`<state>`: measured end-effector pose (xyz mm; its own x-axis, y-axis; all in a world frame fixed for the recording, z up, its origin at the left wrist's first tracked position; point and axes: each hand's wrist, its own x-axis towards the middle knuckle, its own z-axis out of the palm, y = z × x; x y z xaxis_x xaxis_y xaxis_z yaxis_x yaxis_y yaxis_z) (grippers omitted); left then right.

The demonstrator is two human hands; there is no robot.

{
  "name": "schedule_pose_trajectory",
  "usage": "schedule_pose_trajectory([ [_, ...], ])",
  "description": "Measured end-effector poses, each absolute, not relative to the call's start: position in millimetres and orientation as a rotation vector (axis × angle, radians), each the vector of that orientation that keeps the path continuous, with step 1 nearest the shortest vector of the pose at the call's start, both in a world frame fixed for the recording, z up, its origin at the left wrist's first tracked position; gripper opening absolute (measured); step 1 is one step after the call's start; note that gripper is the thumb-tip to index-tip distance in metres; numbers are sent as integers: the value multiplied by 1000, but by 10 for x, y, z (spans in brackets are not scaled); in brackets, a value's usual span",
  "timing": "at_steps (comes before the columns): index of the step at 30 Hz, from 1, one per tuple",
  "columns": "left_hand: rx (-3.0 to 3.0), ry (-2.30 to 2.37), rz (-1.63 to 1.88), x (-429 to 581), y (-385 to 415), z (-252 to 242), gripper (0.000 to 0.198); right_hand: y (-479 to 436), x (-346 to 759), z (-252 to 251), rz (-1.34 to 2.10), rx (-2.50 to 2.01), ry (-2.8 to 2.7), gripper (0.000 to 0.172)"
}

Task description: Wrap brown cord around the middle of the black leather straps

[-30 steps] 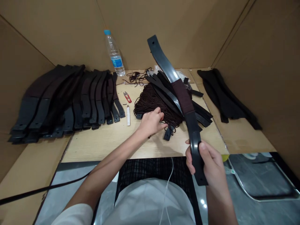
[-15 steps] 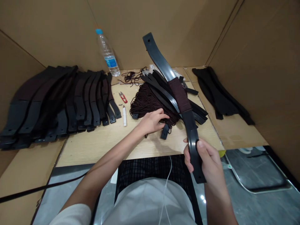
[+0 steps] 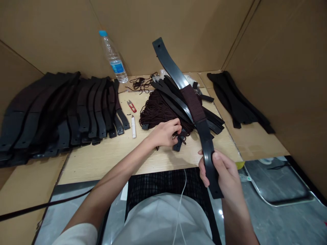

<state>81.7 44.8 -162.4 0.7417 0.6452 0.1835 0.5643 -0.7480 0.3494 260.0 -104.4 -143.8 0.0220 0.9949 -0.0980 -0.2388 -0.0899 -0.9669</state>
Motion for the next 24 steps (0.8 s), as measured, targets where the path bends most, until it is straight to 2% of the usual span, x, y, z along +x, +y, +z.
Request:
schedule_pose_trajectory([
  [3, 2586, 931, 415, 787, 427, -1576, 2, -1042, 2598, -1440, 1361, -1107, -961, 35],
  [6, 2560, 951, 421, 757, 421, -1546, 7, -1038, 2601, -1447, 1365, -1098, -962, 35],
  [10, 2597, 935, 384, 727, 409, -1553, 25, -1035, 2600, -1450, 1354, -1094, -954, 36],
  [13, 2597, 932, 354, 724, 411, -1587, 13, -1038, 2582, -1424, 1347, -1141, -915, 36],
  [17, 2538, 950, 451, 734, 445, -1619, 11, -1039, 2573, -1404, 1357, -1155, -901, 36],
  [24, 2398, 1009, 606, 768, 493, -1591, 33, -1037, 2576, -1407, 1364, -1138, -898, 36],
])
